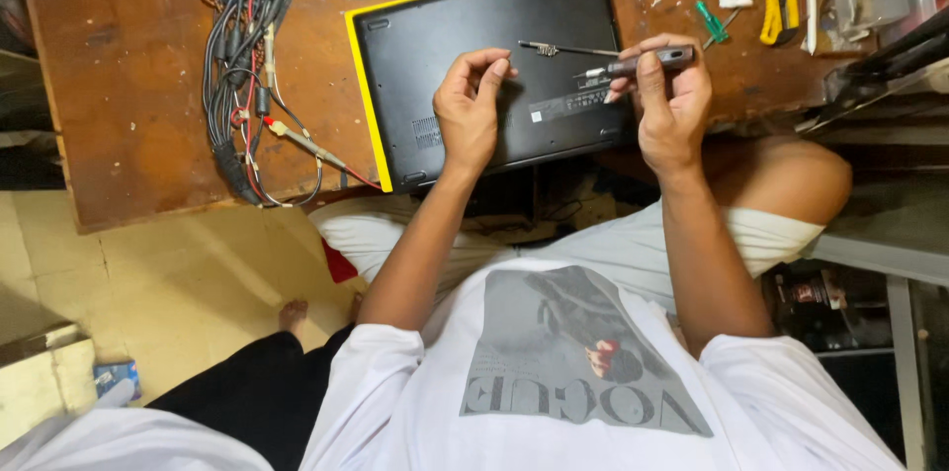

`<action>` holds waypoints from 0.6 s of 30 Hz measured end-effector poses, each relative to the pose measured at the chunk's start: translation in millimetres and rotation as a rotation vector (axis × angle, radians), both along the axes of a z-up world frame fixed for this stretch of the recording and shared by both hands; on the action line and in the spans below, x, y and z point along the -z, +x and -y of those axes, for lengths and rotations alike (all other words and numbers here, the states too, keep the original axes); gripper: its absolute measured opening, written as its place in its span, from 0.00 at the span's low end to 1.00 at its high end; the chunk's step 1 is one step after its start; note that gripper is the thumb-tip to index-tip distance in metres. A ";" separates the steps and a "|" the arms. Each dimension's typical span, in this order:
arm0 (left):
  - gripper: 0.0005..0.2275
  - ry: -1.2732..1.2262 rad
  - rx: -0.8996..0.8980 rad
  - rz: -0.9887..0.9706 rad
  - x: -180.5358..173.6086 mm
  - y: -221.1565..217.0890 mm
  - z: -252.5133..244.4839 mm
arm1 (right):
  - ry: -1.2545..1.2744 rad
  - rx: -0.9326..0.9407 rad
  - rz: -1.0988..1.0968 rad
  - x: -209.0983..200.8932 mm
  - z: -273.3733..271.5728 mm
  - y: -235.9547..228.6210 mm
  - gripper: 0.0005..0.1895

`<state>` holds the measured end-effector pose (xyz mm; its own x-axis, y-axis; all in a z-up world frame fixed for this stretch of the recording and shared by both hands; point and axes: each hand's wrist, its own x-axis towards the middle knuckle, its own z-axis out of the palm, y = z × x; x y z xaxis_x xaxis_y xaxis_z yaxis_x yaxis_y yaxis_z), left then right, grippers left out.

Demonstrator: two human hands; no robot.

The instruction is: The person uses a screwdriver to remove screws from the bottom cover of a laptop. They systematically unscrew fasteners and place them on the workbench.

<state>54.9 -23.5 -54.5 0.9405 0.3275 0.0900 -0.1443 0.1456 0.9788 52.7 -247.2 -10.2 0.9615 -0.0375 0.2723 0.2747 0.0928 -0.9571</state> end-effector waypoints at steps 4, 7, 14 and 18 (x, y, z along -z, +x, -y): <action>0.05 -0.023 0.034 0.027 1.0 6.2 -5.0 | -0.046 0.036 -0.005 -1.4 5.2 0.9 0.11; 0.05 -0.015 0.055 0.027 -4.1 3.8 -4.0 | -0.054 0.040 0.044 -6.5 6.2 0.9 0.12; 0.04 0.400 0.010 0.091 -16.8 3.6 -7.0 | -0.238 0.020 0.141 -24.9 -0.2 5.4 0.11; 0.03 0.802 0.056 0.246 -17.1 11.0 -2.7 | -0.317 -0.023 0.141 -23.4 -8.2 14.9 0.10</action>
